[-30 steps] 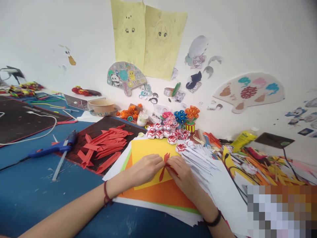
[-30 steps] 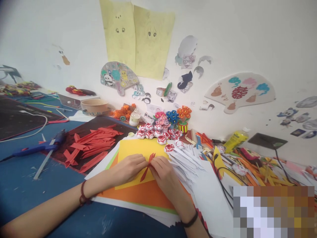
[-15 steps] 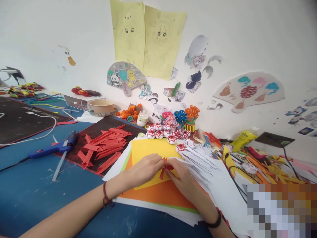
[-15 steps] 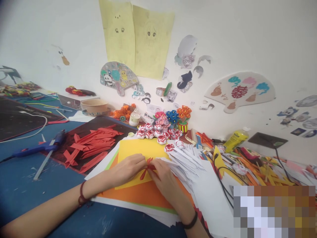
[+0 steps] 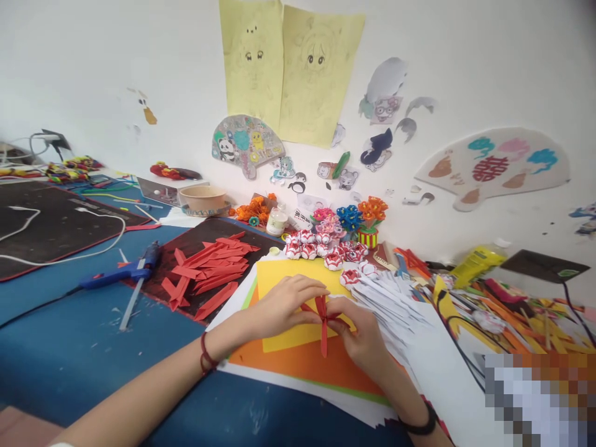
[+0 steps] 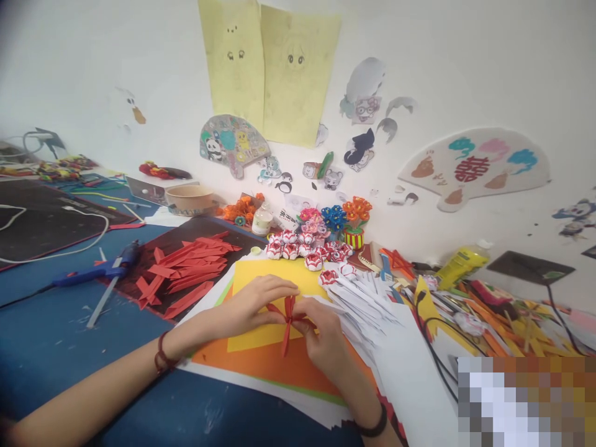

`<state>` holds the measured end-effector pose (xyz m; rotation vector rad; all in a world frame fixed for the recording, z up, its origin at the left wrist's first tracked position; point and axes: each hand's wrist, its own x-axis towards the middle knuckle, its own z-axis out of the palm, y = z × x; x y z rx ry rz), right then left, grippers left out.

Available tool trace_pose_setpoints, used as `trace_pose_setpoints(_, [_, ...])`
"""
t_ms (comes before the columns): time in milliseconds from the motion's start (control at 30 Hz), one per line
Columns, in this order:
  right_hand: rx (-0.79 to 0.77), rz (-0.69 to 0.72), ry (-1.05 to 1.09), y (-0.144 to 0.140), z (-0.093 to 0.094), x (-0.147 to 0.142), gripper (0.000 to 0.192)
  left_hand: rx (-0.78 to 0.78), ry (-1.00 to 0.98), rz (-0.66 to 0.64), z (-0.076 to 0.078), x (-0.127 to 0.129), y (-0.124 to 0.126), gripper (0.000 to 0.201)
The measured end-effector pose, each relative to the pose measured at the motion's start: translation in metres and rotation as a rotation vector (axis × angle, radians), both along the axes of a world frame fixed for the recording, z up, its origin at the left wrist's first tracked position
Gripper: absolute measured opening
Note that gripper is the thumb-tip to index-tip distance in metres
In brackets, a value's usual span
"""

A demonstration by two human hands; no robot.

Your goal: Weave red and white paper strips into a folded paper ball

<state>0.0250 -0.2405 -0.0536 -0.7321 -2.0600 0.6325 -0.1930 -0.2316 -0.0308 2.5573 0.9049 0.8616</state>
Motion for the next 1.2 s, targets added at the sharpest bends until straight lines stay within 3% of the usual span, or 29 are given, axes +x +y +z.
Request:
trace_pose_setpoints(300, [0.205, -0.088, -0.035, 0.000, 0.000, 0.000, 0.019, 0.260, 0.149, 0.225, 0.001, 0.007, -0.011, 0.039])
trace_pose_setpoints(400, [0.277, -0.074, -0.078, 0.001, -0.003, 0.000, 0.020, 0.279, 0.209, 0.152, 0.004, 0.006, -0.012, 0.027])
trace_pose_setpoints(500, [0.331, -0.059, -0.117, 0.002, -0.007, 0.000, 0.021, 0.203, 0.204, 0.071, 0.004, 0.007, -0.014, 0.019])
trace_pose_setpoints(800, [0.379, -0.072, -0.158, 0.003, -0.009, 0.001, 0.022, 0.124, 0.060, -0.033, 0.003, 0.005, -0.011, 0.018])
trace_pose_setpoints(1067, [0.439, -0.110, -0.150, -0.002, -0.003, 0.000, 0.021, 0.189, -0.042, 0.027, -0.009, 0.006, -0.007, 0.031])
trace_pose_setpoints(1200, [0.477, -0.130, -0.157, -0.001, -0.005, 0.002, 0.023, 0.194, 0.111, 0.065, -0.005, 0.011, -0.011, 0.032])
